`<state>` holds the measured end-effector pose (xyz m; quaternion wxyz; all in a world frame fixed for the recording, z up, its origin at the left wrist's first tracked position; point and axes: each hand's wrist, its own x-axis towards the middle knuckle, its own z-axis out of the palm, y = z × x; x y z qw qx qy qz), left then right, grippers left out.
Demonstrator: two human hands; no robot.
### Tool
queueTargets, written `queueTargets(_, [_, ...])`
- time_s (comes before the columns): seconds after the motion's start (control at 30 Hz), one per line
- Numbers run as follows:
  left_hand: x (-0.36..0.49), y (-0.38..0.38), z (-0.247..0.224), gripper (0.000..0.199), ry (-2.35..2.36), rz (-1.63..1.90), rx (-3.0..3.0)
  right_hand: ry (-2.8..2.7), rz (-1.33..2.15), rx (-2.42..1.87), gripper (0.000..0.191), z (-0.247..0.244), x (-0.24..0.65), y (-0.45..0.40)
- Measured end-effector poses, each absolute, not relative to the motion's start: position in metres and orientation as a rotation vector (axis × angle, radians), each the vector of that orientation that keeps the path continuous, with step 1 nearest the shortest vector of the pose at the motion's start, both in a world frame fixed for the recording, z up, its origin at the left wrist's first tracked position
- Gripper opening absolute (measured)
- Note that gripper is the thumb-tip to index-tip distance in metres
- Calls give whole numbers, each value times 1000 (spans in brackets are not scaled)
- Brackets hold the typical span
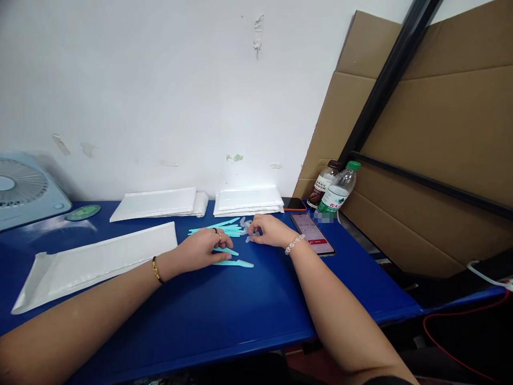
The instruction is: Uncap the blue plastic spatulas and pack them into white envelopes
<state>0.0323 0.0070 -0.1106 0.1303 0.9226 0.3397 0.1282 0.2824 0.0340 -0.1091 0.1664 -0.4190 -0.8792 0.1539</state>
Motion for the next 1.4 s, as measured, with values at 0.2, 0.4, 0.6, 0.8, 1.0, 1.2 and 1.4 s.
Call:
queueTargets(0.2, [21, 20, -112, 18, 1211, 308, 2707, -2569, 301, -1200, 8, -113, 270, 32])
queueTargets(0.4, [20, 24, -119, 16, 1270, 434, 2543, -2515, 457, -1144, 7, -113, 271, 30])
queueTargets(0.6, [20, 29, -124, 15, 1273, 464, 2514, -2489, 541, -1160, 6, -115, 267, 28])
queueTargets(0.8, [22, 28, -125, 16, 1241, 462, 2547, -2480, 498, -1130, 7, -118, 257, 26])
queueTargets(1.0, [28, 20, -124, 18, 1182, 422, 2480, -2510, 643, -1057, 9, -113, 249, 16])
queueTargets(1.2, [22, 24, -121, 28, 1230, 494, 2579, -2454, 521, -1130, 13, -110, 264, 25])
queueTargets(1.4, [11, 39, -125, 20, 1380, 515, 2728, -2489, 287, -1221, 12, -117, 270, 34])
